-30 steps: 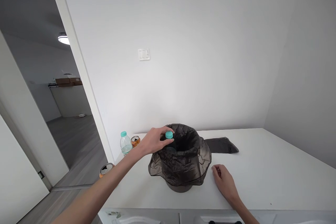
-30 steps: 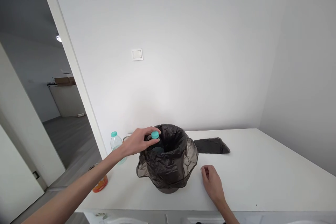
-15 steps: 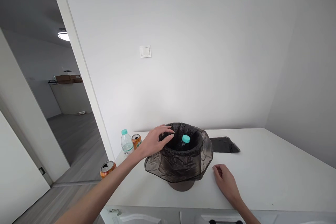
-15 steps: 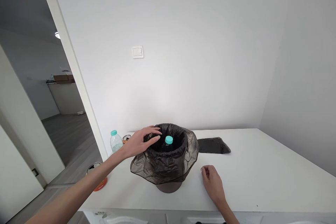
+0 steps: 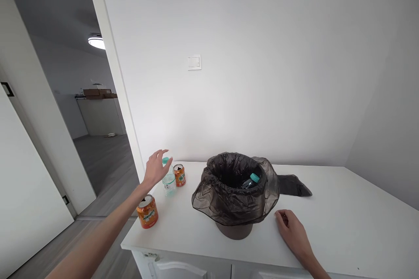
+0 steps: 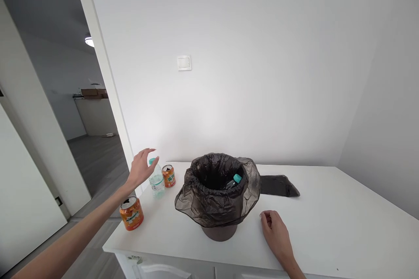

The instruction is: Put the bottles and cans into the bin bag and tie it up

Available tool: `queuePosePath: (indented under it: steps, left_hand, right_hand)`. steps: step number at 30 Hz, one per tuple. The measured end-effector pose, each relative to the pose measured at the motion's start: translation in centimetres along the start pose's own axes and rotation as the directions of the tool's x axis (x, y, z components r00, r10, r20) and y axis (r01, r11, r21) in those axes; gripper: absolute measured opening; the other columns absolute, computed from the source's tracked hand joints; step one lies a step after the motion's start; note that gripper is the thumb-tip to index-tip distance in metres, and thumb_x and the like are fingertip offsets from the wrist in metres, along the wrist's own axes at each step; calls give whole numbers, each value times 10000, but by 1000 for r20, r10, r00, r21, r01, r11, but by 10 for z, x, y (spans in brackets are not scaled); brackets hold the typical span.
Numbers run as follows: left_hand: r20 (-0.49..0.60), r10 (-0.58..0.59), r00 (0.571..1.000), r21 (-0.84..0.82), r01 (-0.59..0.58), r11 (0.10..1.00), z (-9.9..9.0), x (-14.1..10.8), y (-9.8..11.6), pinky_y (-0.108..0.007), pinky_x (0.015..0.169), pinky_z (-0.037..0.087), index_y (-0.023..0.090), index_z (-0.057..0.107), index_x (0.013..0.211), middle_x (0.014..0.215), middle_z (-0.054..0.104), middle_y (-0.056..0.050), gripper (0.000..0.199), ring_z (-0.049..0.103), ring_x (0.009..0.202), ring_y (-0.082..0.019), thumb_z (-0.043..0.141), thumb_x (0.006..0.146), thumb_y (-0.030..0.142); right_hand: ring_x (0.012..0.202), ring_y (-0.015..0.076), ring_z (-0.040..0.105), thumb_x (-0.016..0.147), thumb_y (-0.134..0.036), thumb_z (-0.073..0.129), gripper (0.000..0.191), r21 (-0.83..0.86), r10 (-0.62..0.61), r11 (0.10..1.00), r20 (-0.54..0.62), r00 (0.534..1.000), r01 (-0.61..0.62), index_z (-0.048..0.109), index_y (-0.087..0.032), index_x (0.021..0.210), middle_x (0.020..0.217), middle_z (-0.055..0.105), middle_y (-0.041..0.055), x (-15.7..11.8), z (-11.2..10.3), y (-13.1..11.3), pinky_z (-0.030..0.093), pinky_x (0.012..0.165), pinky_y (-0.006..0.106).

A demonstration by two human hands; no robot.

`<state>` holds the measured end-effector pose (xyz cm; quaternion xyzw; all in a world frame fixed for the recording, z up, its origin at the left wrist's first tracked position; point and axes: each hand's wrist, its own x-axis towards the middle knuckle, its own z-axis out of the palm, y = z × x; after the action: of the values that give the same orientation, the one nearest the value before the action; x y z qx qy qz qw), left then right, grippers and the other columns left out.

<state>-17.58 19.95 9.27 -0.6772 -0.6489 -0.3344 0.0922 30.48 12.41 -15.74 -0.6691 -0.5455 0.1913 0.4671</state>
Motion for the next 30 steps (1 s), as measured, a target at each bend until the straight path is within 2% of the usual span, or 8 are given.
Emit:
queuePosePath:
  steps: [5,10,13,17,19,24,26,30]
  left_hand:
    - [146,-17,989,7,16,1000,10,-10,-21,-408,873,542,265,580,1358,1216,730,-79,487,697,1027,-295,462,974,540]
    - [102,20,995,-6,-19,1000,-6,-31,-13,-383,773,546,312,567,1362,1248,724,-43,468,714,910,-276,434,996,571]
    - [-141,65,988,-81,-76,994,-49,-41,22,-403,833,570,306,558,1376,1264,722,-51,483,713,978,-285,536,972,569]
    - [-506,120,854,-290,-300,909,-116,-52,109,-420,1005,558,271,564,1324,1260,712,-50,414,674,1182,-258,620,973,483]
    - [-543,152,825,-376,-402,835,-134,-55,155,-422,1010,571,272,562,1287,1214,717,-45,346,677,1180,-233,586,1000,465]
    - [-203,404,892,-491,-450,746,-116,-46,221,-413,967,591,269,589,1229,1227,716,-44,301,684,1155,-231,485,1039,478]
    - [8,521,853,-526,-439,728,-92,-36,230,-386,916,595,261,605,1226,1229,722,-38,305,694,1124,-242,513,1023,468]
    - [313,642,700,-507,-449,736,-34,-18,234,-367,871,561,252,637,1241,1174,746,-47,329,708,1025,-252,573,985,449]
  right_hand:
    - [832,275,673,867,-610,468,426,-17,1,1000,9,1000,0,643,-222,881,955,737,131,1,2,9,496,782,389]
    - [847,268,664,886,-607,462,430,-24,8,1000,28,1000,-7,641,-217,914,969,728,118,2,3,11,492,788,383]
    - [840,263,663,893,-595,461,414,-25,16,1000,29,999,-16,640,-222,914,978,728,110,2,3,8,491,776,377]
    - [838,256,656,915,-574,453,404,-44,26,999,46,999,-24,644,-218,924,1005,726,114,1,3,8,486,763,372]
    - [842,254,655,929,-567,448,401,-53,18,998,45,999,-15,642,-217,930,1005,725,112,2,3,11,484,763,369]
    - [846,255,657,937,-565,450,398,-44,-8,999,36,999,9,642,-217,941,991,721,103,4,4,19,481,771,367]
    - [852,257,661,935,-559,453,394,-31,-14,999,27,1000,15,647,-217,938,982,722,103,5,4,19,482,772,365]
    - [866,253,665,937,-535,453,378,-12,-16,1000,11,1000,16,658,-217,925,978,722,99,5,2,14,489,787,364]
